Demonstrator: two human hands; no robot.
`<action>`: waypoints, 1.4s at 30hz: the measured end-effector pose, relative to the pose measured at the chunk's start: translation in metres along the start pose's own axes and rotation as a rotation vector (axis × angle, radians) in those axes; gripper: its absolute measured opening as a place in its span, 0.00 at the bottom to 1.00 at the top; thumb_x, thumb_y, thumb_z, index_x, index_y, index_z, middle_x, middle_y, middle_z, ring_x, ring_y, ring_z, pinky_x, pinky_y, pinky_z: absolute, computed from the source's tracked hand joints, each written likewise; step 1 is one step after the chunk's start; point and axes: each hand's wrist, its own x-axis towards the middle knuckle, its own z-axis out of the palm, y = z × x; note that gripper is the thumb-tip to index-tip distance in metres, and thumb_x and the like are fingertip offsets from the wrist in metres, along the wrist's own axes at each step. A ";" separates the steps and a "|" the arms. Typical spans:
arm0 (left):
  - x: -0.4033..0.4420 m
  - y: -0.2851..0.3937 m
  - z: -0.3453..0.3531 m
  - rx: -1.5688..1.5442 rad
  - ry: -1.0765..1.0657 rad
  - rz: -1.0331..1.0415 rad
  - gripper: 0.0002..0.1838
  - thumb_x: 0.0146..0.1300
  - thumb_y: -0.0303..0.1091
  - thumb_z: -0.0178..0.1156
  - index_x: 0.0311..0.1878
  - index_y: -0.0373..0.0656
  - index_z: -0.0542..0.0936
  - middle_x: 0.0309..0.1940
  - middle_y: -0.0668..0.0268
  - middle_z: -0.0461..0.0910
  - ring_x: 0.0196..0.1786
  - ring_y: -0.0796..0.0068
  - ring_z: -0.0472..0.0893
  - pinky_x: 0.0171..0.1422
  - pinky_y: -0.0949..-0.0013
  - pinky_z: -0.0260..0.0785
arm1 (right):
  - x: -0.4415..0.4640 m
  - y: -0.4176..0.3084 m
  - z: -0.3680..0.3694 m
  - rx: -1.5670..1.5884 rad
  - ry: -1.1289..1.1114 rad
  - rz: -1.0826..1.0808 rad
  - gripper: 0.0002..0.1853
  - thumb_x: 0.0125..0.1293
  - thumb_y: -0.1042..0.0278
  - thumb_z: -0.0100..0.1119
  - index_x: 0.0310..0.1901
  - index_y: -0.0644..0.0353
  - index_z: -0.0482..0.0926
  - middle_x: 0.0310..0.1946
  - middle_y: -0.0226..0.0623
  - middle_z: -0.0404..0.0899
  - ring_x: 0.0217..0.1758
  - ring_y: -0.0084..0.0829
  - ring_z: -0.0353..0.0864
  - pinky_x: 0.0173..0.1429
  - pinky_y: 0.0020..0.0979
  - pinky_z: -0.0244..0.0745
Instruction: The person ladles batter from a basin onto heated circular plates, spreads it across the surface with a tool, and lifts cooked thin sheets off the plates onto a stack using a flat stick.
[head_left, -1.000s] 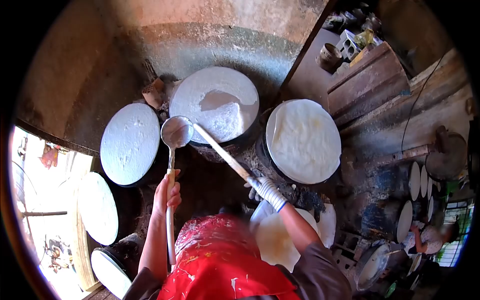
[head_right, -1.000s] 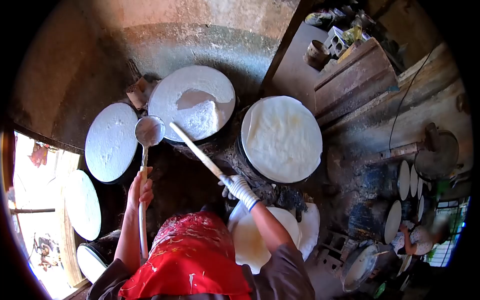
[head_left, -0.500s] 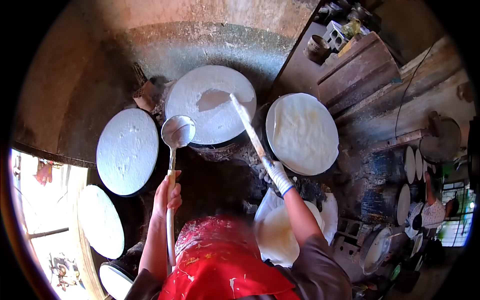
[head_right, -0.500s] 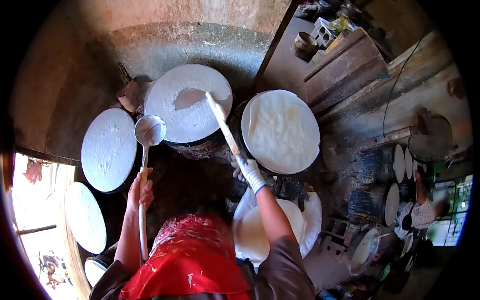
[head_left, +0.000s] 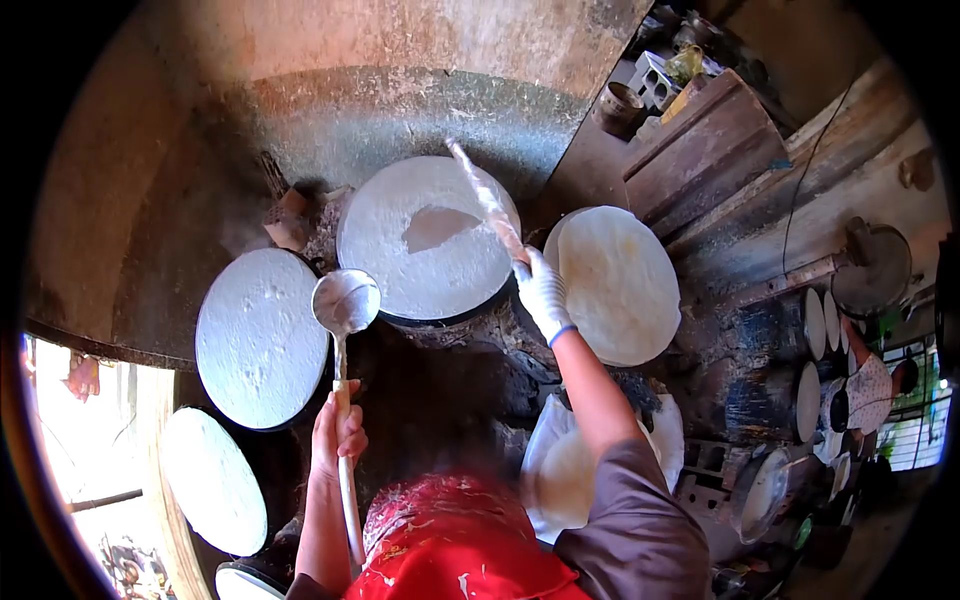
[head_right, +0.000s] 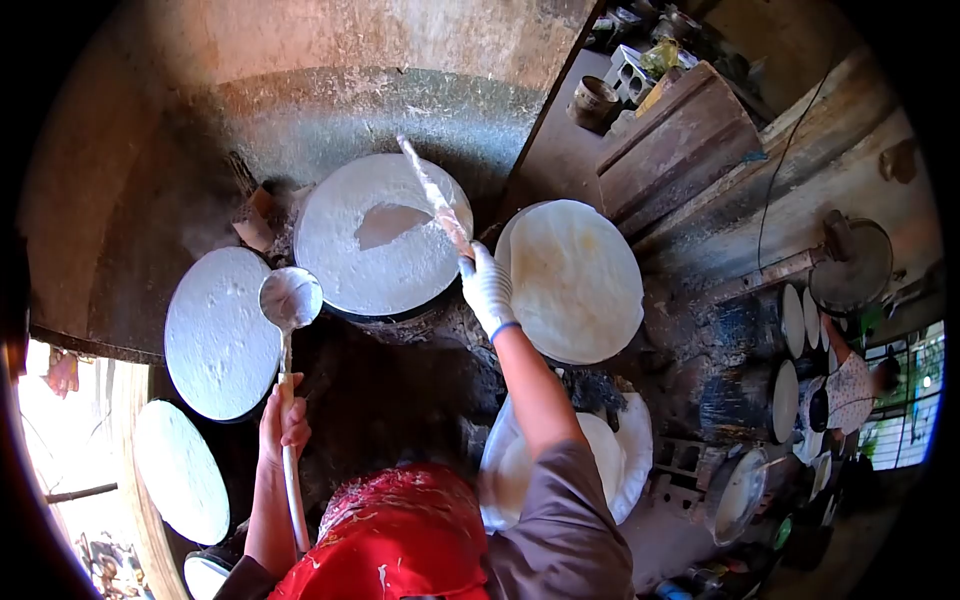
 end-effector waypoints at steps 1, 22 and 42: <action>-0.001 0.000 -0.002 -0.062 -0.061 -0.002 0.21 0.69 0.48 0.41 0.58 0.45 0.64 0.17 0.72 0.63 0.07 0.87 0.56 0.11 0.82 0.51 | -0.012 0.008 -0.004 -0.014 0.053 -0.034 0.21 0.64 0.53 0.46 0.57 0.50 0.68 0.32 0.54 0.78 0.35 0.53 0.78 0.40 0.48 0.70; -0.016 -0.011 0.014 -0.187 -0.089 0.008 0.21 0.70 0.49 0.39 0.59 0.47 0.63 0.17 0.74 0.62 0.07 0.88 0.58 0.12 0.81 0.54 | -0.066 0.000 0.022 0.392 0.051 0.019 0.21 0.64 0.59 0.51 0.57 0.56 0.70 0.49 0.51 0.74 0.51 0.49 0.74 0.53 0.38 0.69; -0.017 -0.011 0.024 -0.137 -0.102 0.016 0.22 0.69 0.49 0.40 0.59 0.46 0.64 0.17 0.74 0.62 0.07 0.88 0.58 0.12 0.82 0.53 | -0.058 -0.023 0.040 0.195 -0.231 -0.122 0.20 0.64 0.55 0.49 0.55 0.52 0.71 0.42 0.54 0.75 0.45 0.53 0.75 0.47 0.44 0.71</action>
